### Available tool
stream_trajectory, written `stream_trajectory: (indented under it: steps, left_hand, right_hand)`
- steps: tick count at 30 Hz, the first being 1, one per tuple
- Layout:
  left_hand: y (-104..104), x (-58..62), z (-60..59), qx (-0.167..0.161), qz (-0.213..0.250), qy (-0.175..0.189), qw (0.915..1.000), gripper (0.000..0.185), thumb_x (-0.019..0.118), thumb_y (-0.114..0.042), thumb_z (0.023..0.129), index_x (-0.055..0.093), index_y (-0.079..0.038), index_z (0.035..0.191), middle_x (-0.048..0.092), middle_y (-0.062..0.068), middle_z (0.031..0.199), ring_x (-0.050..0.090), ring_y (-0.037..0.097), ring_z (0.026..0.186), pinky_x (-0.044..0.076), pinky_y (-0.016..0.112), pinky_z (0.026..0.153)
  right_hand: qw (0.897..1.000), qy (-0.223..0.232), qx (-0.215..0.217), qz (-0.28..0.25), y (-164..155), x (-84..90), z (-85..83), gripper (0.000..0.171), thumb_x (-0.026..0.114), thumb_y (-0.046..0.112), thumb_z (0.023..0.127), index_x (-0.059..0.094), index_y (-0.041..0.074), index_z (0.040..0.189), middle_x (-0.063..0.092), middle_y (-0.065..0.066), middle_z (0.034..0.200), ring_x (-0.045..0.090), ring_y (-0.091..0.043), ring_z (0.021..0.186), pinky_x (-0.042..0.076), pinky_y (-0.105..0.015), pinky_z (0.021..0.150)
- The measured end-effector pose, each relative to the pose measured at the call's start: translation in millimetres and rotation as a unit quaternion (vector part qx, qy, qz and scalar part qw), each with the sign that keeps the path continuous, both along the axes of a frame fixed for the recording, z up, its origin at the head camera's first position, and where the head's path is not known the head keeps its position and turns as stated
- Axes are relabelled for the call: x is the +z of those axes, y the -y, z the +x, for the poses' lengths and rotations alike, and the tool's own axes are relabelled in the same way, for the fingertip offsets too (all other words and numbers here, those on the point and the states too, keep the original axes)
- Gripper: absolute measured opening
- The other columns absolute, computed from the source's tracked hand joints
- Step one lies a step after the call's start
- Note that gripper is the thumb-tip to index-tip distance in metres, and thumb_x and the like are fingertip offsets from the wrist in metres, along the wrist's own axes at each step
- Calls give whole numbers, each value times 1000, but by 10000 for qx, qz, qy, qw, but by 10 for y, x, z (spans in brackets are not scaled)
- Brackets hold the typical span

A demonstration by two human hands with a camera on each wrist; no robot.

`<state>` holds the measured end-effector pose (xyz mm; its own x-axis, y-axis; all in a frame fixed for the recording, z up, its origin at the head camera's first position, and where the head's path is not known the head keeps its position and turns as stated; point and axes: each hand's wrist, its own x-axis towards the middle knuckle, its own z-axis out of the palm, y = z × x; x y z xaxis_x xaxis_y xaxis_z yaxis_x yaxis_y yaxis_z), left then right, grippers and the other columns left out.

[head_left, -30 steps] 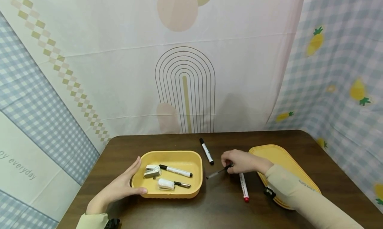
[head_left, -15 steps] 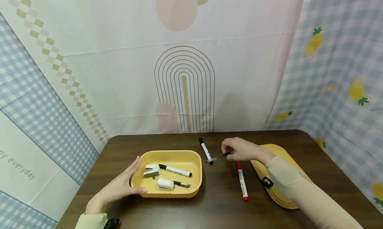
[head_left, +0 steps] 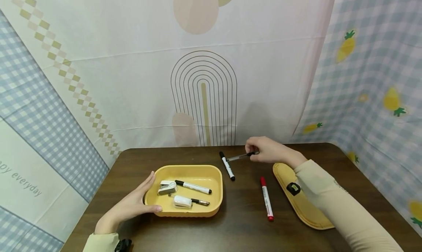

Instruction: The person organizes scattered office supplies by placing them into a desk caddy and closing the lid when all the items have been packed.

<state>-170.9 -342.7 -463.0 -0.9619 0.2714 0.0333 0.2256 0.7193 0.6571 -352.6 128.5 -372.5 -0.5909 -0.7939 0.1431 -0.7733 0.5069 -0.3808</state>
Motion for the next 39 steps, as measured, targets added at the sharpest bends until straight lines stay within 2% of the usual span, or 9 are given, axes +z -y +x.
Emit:
stream_trajectory:
  steps: [8,14,21,30,39]
  left_hand:
    - [10,-7,-1,25,-10,5,10000,112,84,-43,80,17,-6,162,8,13,168,15,40,149,24,63,111]
    - [21,-8,-3,23,-7,16,10000,112,84,-43,80,16,-6,162,7,11,168,15,39,149,23,64,111]
    - [5,4,17,21,7,26,10000,112,84,-43,80,17,-7,162,8,11,168,16,41,149,24,65,111]
    - [1,-7,21,11,6,24,10000,113,84,-44,80,17,-5,161,8,12,168,16,41,149,25,65,111]
    - [-10,-3,0,27,-30,20,10000,113,84,-44,80,17,-4,161,7,11,168,16,39,149,24,64,111]
  right_hand:
    - [9993,-227,-223,-175,16,236,-87,19,73,6,87,60,17,93,55,3,88,50,-18,80,44,-37,71]
    - [9989,-156,-365,-240,-2,280,-124,16,73,9,89,62,17,96,56,3,90,52,-19,82,46,-37,73]
    - [9983,-135,-361,-447,62,330,-162,15,74,7,89,64,11,98,62,0,94,56,-18,86,49,-39,76]
    - [9974,-357,-217,-590,317,425,-229,14,72,6,85,63,12,95,61,1,90,55,-18,83,48,-37,75]
    - [9969,-302,-64,-726,655,558,-247,12,70,7,86,65,12,96,62,0,91,56,-18,83,48,-35,74]
